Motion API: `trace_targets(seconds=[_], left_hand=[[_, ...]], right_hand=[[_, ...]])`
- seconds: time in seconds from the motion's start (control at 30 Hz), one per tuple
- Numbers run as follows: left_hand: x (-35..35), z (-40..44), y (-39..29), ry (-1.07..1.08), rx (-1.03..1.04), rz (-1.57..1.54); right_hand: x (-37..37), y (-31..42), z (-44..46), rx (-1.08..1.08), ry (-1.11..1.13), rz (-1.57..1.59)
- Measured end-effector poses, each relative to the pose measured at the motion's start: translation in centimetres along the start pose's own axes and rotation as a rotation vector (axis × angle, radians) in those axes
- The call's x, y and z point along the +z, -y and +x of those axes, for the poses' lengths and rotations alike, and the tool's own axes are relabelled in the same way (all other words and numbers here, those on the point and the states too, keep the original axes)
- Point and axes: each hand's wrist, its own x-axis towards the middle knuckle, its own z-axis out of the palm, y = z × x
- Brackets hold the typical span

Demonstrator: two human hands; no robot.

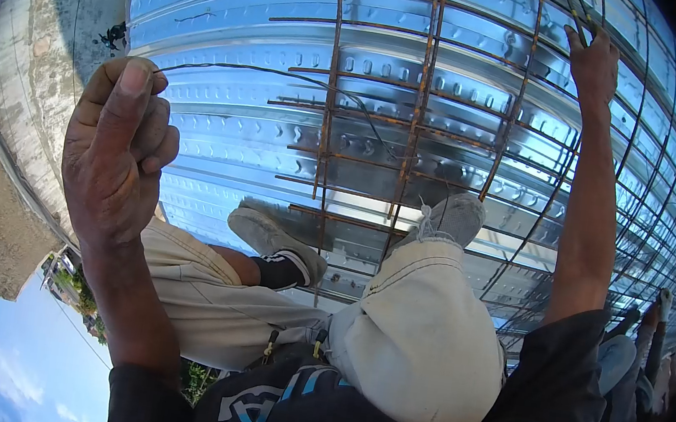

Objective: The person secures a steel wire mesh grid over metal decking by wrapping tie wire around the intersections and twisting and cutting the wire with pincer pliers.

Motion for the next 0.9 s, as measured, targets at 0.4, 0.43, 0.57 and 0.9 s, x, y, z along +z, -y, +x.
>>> trace_targets(seconds=[0.4, 0.43, 0.57, 0.9], left_hand=[[14.0, 5.1, -2.5, 0.235, -0.030, 0.259], [15.9, 5.4, -3.2, 0.074, -0.015, 0.279], [18.1, 6.1, -7.1, -0.002, -0.012, 0.301], [11.7, 3.9, -19.5, 0.429, -0.270, 0.378]], right_hand=[[-17.1, 10.5, -4.1, -0.401, 0.286, 1.228], [-19.1, 12.0, -4.9, -0.478, 0.411, 1.448], [-20.5, 13.1, -2.6, -0.647, 0.859, 1.785], [-24.1, 12.3, 0.6, -0.737, 0.668, 1.796]])
